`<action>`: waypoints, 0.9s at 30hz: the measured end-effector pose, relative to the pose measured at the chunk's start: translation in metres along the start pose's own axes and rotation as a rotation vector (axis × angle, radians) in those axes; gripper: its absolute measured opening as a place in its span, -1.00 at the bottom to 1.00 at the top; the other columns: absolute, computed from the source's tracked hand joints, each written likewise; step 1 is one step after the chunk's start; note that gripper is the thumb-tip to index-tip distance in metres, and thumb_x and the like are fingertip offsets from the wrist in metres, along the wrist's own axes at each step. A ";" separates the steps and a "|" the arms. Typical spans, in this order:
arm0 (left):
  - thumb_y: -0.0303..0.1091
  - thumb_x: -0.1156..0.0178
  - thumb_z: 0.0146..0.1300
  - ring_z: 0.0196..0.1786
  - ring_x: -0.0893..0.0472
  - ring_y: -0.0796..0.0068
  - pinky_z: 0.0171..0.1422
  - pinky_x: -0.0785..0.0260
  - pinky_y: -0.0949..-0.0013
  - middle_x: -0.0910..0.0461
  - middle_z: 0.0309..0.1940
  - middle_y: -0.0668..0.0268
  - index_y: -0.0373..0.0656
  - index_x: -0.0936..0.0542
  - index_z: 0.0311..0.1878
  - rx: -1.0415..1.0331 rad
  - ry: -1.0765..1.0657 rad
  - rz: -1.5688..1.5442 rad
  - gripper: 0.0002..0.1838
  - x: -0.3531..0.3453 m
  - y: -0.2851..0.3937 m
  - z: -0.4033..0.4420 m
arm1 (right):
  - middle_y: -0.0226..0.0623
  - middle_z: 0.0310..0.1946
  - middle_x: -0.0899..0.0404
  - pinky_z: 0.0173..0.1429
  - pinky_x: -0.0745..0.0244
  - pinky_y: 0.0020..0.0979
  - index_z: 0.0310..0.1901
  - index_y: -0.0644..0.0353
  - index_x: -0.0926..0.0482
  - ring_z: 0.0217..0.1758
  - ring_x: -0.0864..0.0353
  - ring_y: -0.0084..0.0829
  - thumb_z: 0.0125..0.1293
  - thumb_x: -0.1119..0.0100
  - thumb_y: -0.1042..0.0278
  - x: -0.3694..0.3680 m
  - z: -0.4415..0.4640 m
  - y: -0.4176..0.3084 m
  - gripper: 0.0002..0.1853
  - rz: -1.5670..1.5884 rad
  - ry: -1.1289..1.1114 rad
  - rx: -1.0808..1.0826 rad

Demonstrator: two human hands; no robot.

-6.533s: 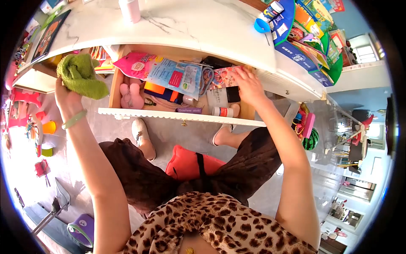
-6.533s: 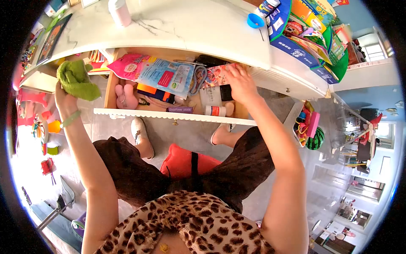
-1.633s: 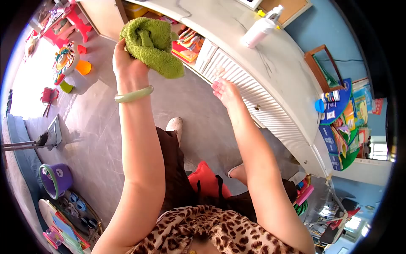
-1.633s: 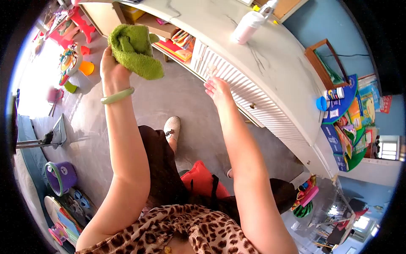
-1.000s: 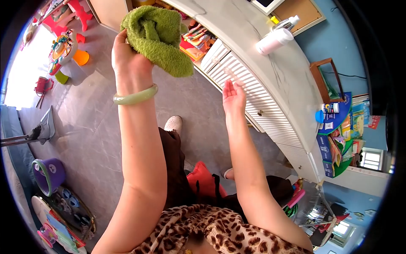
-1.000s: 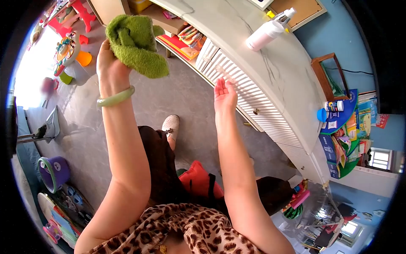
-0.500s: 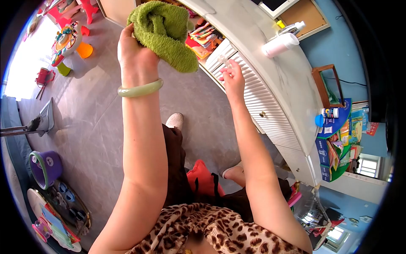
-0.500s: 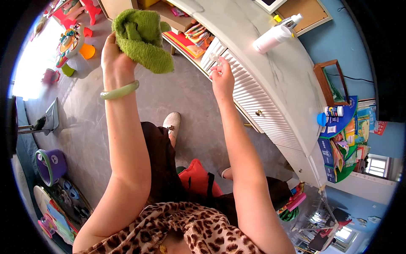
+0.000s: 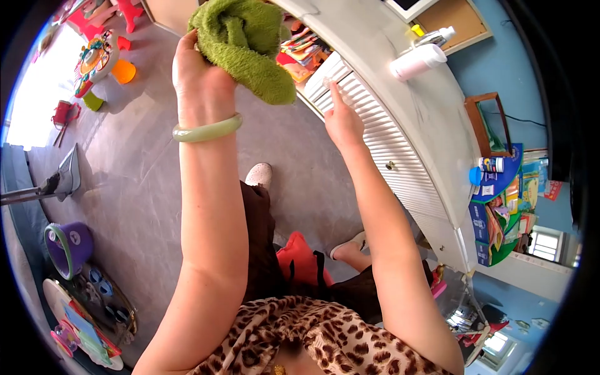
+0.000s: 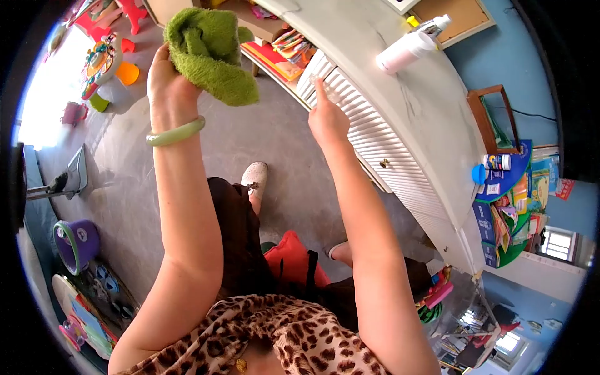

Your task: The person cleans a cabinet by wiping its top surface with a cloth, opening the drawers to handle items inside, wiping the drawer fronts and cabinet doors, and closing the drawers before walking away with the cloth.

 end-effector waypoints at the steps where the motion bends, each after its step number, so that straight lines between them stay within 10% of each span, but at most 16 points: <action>1: -0.31 0.28 0.33 0.15 -0.45 0.06 0.30 -0.26 -0.05 -0.45 0.08 0.02 -0.32 -0.39 0.09 -0.006 0.007 0.038 -0.60 -0.003 -0.003 -0.004 | -0.11 -0.55 -0.58 -0.32 -0.47 -0.14 0.36 -0.08 -0.16 -0.43 -0.61 -0.10 0.15 0.02 0.41 0.000 0.001 0.000 -0.33 -0.026 -0.018 -0.009; 12: -0.30 0.25 0.35 0.11 -0.48 0.06 0.27 -0.29 -0.06 -0.47 0.04 0.01 -0.33 -0.41 0.03 0.122 0.047 0.022 -0.63 0.008 -0.043 -0.021 | -0.13 -0.42 -0.63 -0.27 -0.54 -0.28 0.41 -0.12 -0.01 -0.50 -0.65 -0.31 0.17 0.17 0.51 0.025 0.000 -0.003 -0.28 0.095 -0.381 -0.123; 20: -0.29 0.26 0.35 0.14 -0.46 0.04 0.30 -0.24 -0.07 -0.47 0.07 0.00 -0.31 -0.44 0.04 0.078 0.023 0.143 -0.61 0.006 -0.039 -0.015 | -0.24 -0.42 -0.62 -0.38 -0.52 -0.39 0.39 -0.21 -0.09 -0.60 -0.60 -0.48 0.12 0.11 0.54 0.008 0.002 0.006 -0.25 -0.044 -0.107 -0.022; 27: -0.28 0.18 0.33 0.09 -0.49 0.10 0.26 -0.29 -0.02 -0.51 0.00 0.06 -0.28 -0.45 0.03 0.195 -0.087 0.339 -0.64 0.000 -0.064 -0.038 | -0.19 -0.01 -0.54 -0.08 -0.45 -0.44 0.41 0.08 0.01 -0.10 -0.58 -0.40 0.26 -0.09 0.25 -0.004 -0.108 0.004 -0.27 1.411 -0.330 -0.159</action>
Point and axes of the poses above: each hand's wrist, its own z-axis towards the middle knuckle, its own x-axis out of the back of the hand, y = z × x, the point moved 1 cm from there along z, towards the middle knuckle
